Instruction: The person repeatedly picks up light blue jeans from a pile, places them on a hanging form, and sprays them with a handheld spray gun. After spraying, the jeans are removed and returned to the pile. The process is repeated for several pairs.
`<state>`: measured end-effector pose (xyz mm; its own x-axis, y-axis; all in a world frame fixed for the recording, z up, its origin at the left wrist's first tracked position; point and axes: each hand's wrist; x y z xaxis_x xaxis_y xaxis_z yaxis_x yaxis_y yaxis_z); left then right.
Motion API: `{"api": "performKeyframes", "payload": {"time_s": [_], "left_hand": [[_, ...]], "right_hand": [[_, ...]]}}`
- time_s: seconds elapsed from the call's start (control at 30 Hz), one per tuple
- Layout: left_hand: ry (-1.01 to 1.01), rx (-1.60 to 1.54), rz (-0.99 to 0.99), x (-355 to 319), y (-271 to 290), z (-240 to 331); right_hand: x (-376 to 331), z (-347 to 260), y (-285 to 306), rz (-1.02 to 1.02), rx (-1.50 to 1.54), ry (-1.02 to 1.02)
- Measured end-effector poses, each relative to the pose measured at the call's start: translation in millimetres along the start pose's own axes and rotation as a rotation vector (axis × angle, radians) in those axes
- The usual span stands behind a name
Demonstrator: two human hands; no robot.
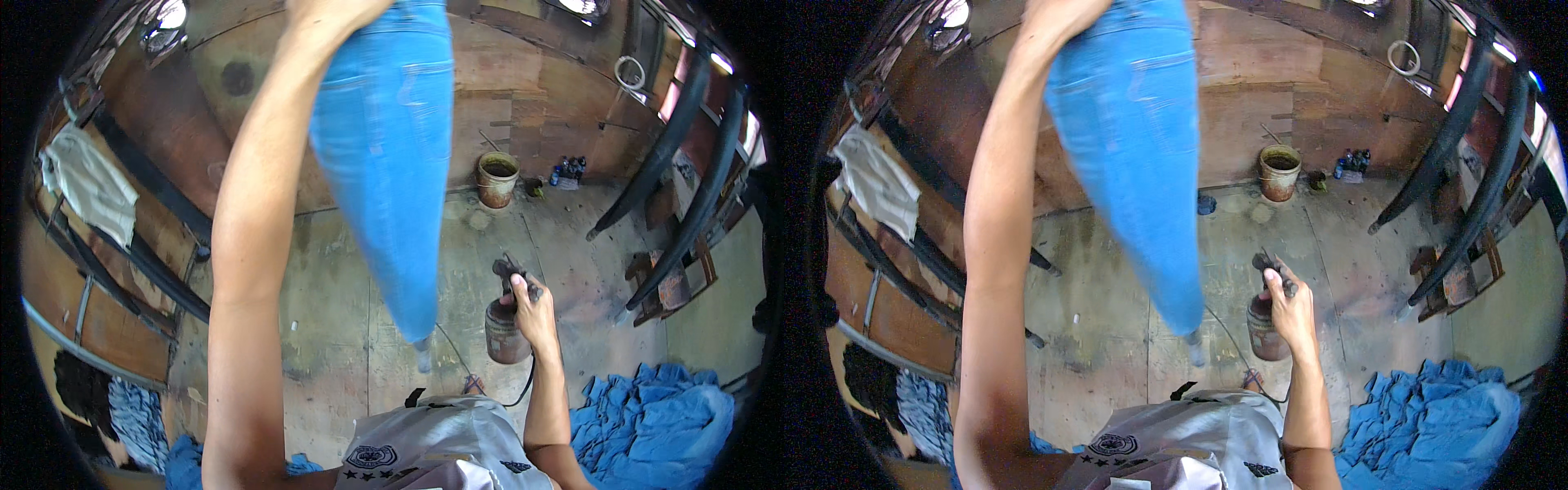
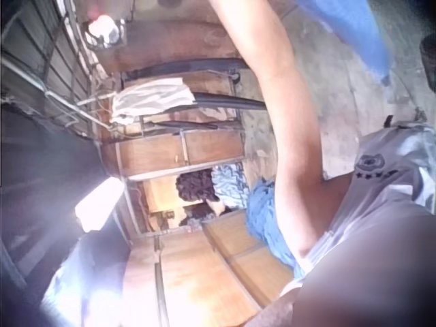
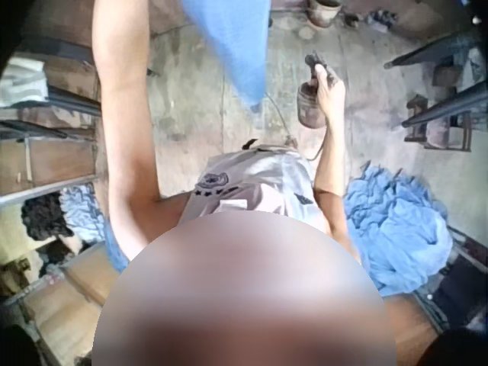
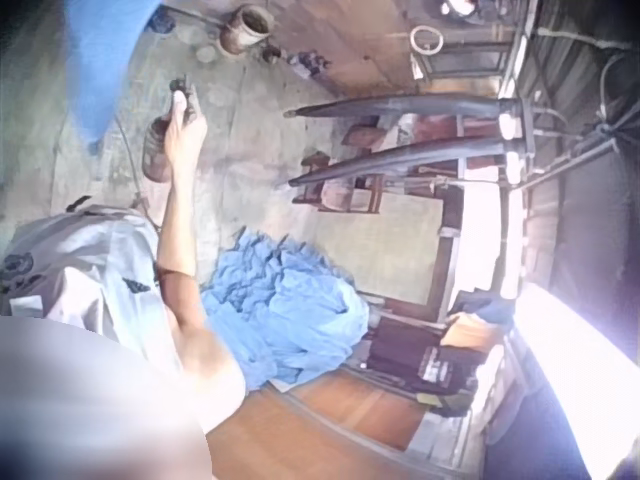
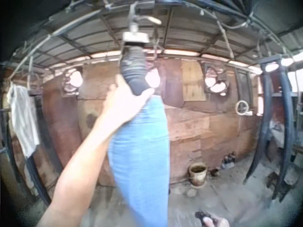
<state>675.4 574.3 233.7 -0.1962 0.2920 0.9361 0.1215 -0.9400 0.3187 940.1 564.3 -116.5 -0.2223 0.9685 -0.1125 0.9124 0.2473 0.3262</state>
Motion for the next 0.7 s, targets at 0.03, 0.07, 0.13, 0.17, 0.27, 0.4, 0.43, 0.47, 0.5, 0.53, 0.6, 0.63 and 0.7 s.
{"api": "performKeyframes", "payload": {"time_s": [0.03, 0.07, 0.13, 0.17, 0.27, 0.4, 0.43, 0.47, 0.5, 0.53, 0.6, 0.63, 0.7], "left_hand": [[-0.015, 0.037, 0.060, -1, 3, 2], [-0.012, 0.002, 0.060, 2, 8, 2], [-0.080, -0.228, -0.106, 13, 18, -10], [-0.154, -0.419, -0.273, 24, 22, -18], [0.114, -0.549, -0.389, 44, 19, -52], [0.089, -0.621, -0.507, 62, 11, -107], [0.116, -0.682, -0.521, 64, 6, -119], [0.144, -0.744, -0.536, 67, 2, -130], [0.172, -0.807, -0.550, 70, -3, -139], [0.200, -0.804, -0.550, 73, -6, -146], [0.255, -0.801, -0.550, 79, -15, -155], [0.248, -0.822, -0.548, 81, -20, -157], [0.177, -0.869, -0.564, 85, -32, -158]], "right_hand": [[2, -7, 3, 0.005, 0.075, 0.101], [4, -15, 8, 0.014, 0.114, 0.149], [7, -37, 21, 0.021, 0.224, 0.275], [7, -50, 28, 0.017, 0.296, 0.354], [0, -85, 42, -0.037, 0.563, 0.568], [-4, -108, 49, 0.150, 0.514, 0.702], [-2, -108, 49, 0.140, 0.509, 0.665], [0, -106, 50, 0.101, 0.490, 0.614], [4, -104, 50, 0.071, 0.478, 0.561], [7, -100, 51, 0.047, 0.416, 0.470], [16, -94, 49, 0.007, 0.283, 0.335], [19, -92, 49, 0.018, 0.186, 0.192], [20, -89, 50, 0.002, 0.237, 0.221]]}}
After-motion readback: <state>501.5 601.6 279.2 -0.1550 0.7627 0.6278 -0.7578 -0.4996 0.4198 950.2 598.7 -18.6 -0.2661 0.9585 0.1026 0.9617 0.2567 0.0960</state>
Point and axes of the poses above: each hand's wrist, its own x-axis towards the middle knuckle, its own y-axis out of the back of the hand, z = x × y, and after that the axes turned 7 degrees about -y, right-handed
